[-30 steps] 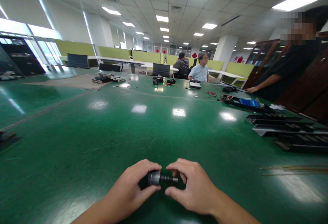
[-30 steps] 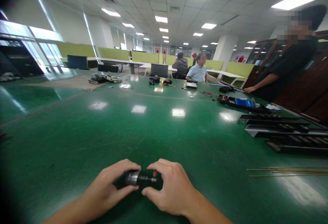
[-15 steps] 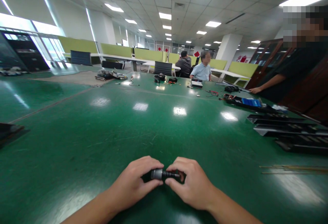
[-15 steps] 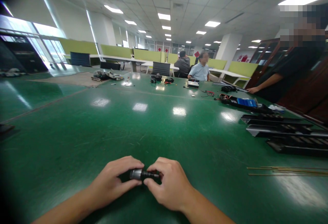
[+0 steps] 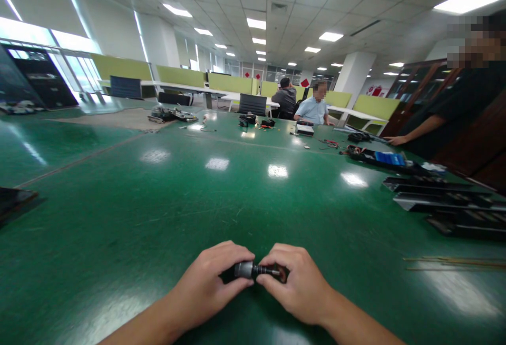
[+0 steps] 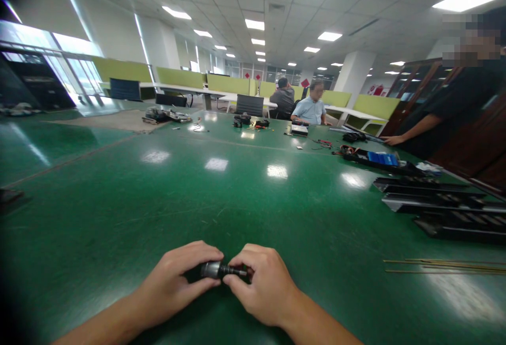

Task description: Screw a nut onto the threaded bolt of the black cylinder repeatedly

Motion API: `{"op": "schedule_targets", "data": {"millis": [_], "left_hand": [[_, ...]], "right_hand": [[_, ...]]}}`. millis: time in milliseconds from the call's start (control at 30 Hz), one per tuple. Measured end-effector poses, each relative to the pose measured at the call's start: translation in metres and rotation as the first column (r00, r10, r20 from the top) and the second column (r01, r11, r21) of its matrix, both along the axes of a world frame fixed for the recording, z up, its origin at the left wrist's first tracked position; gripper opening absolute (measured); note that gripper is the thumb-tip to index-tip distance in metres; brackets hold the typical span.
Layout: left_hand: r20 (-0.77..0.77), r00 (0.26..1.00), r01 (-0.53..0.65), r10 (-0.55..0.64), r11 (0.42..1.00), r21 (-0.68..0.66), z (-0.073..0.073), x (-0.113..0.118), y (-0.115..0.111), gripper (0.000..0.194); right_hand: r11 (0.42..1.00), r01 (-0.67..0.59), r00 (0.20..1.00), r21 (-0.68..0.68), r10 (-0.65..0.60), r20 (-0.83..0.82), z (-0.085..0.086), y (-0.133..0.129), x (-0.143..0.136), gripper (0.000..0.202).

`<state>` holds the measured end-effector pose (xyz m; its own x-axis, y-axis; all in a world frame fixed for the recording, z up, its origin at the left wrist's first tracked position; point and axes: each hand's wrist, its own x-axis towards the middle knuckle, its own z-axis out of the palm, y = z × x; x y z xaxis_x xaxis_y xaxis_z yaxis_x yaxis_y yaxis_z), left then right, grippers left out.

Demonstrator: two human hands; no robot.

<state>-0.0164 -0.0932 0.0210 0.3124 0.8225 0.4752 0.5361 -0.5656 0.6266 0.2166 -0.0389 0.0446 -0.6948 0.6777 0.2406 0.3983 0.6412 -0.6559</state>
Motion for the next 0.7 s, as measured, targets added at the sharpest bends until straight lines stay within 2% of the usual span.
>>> {"op": "schedule_targets", "data": {"millis": [700], "left_hand": [[-0.007,1.0,0.007,-0.007,0.999,0.052,-0.0011,-0.0036,-0.0007,0.035]], "right_hand": [[1.0,-0.001,1.0,0.012,0.002,-0.01,0.0028,0.001,-0.0001,0.004]]}}
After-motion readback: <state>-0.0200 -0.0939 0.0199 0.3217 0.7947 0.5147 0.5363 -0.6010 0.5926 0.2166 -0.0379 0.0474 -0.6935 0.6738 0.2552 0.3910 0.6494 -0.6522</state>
